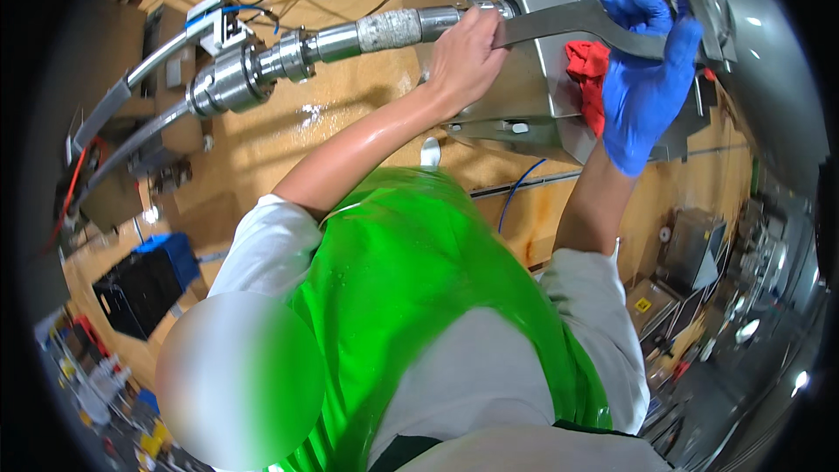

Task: The person assembles a curved metal pipe onto a machine using a wrench to tighten multiple joints. They wipe the pipe with a white cloth, then move a black plastic crate and a metal tray to the side.

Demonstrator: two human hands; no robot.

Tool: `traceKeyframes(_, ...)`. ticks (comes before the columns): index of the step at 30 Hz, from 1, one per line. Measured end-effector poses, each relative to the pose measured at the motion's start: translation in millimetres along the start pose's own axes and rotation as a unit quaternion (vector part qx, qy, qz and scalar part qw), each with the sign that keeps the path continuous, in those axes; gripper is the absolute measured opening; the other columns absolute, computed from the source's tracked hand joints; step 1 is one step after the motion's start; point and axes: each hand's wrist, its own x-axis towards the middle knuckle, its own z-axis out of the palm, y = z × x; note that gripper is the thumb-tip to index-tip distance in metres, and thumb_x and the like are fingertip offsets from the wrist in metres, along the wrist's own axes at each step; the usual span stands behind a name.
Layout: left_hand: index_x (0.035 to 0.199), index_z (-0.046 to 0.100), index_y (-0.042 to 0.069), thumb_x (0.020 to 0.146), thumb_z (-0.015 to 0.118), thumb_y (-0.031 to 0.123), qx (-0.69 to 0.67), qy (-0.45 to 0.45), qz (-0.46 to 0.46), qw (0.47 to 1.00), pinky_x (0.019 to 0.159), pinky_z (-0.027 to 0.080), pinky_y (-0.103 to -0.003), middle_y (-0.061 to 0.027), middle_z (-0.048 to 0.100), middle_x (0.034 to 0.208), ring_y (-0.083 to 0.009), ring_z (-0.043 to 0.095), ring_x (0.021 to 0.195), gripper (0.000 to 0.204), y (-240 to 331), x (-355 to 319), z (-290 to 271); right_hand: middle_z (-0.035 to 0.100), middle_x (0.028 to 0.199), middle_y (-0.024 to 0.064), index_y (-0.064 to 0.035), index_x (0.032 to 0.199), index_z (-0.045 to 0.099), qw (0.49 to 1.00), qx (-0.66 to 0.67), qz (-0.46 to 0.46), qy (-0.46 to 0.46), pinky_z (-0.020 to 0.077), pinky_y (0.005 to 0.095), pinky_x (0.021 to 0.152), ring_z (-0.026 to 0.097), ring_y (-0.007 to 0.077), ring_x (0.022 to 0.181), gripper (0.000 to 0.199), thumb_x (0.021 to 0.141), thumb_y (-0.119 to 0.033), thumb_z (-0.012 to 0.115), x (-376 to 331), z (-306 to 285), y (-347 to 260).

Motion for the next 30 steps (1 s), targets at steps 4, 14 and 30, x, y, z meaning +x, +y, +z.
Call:
traceKeyframes(4, 0.120, 0.044, 0.003, 0.068, 0.074, 0.050, 0.058, 0.058, 0.101, 0.991, 0.091, 0.038, -0.042, -0.0178, 0.048, 0.116, -0.0339, 0.049, 0.107, 0.076, -22, 4, 35, 0.031, 0.055, -0.0035, -0.0051, 0.127, 0.042, 0.986, 0.058, -0.058, -0.144, 0.0260, 0.0198, 0.044, 0.030, 0.0065, 0.048, 0.044, 0.095, -0.033, 0.052, 31, -38, 1)
traceKeyframes(14, 0.134, 0.035, 0.012, 0.051, 0.073, 0.069, 0.255, 0.106, 0.067, 0.959, 0.103, 0.021, -0.062, -0.0099, 0.044, 0.132, -0.0323, 0.034, 0.130, 0.108, -64, -1, 47, 0.027, 0.050, -0.0033, -0.0025, 0.129, 0.033, 0.972, 0.042, -0.189, -0.133, 0.0200, 0.0239, 0.037, 0.023, 0.0046, 0.040, 0.047, 0.095, -0.030, 0.051, 15, -44, 44)
traceKeyframes(30, 0.124, 0.044, 0.009, 0.062, 0.066, 0.068, 0.330, 0.088, 0.093, 0.935, 0.102, 0.021, -0.056, -0.0053, 0.052, 0.124, -0.0249, 0.045, 0.122, 0.088, -83, 3, 57, 0.049, 0.102, 0.0089, 0.0076, 0.123, 0.037, 0.976, -0.055, -0.210, -0.018, 0.0437, 0.0232, 0.066, 0.049, 0.0089, 0.074, 0.066, 0.084, -0.038, 0.065, -29, -71, 76)
